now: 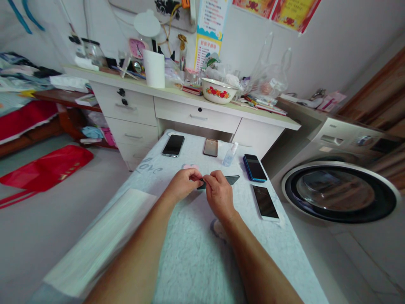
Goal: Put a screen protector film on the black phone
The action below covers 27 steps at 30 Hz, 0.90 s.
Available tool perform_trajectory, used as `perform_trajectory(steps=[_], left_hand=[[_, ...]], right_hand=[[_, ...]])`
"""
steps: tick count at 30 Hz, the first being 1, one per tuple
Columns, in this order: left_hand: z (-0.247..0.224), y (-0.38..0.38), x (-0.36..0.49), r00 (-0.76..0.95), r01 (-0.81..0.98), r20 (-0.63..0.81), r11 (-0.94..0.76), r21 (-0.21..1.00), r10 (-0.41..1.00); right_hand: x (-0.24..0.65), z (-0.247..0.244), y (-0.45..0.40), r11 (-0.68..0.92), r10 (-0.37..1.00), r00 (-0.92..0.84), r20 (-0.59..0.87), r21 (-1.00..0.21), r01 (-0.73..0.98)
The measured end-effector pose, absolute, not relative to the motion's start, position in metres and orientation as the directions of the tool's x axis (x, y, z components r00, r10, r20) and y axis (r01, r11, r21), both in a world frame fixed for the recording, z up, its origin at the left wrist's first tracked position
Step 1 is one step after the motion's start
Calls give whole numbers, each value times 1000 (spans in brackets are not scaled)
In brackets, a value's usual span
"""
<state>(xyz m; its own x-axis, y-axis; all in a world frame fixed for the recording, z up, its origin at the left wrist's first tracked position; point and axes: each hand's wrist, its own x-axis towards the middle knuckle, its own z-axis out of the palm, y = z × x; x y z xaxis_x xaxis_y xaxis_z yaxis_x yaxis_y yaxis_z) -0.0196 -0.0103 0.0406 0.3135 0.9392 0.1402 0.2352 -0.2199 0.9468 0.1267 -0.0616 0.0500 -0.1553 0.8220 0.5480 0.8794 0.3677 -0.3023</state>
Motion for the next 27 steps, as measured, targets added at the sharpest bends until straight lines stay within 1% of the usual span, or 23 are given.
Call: perform_trajectory(steps=[9,17,27], left_hand=[[37,-9,-20,288,254,159,-235,938,944],[39,-10,-20,287,258,141,-218,941,948],[42,-11,-19,308,248,139,-221,943,941]], right_hand=[[145,52,-60,324,813,-103,572,-299,898],[156,49,-58,254,820,-36,572,-307,917],[129,51,-61,356,836,-143,530,-325,876]])
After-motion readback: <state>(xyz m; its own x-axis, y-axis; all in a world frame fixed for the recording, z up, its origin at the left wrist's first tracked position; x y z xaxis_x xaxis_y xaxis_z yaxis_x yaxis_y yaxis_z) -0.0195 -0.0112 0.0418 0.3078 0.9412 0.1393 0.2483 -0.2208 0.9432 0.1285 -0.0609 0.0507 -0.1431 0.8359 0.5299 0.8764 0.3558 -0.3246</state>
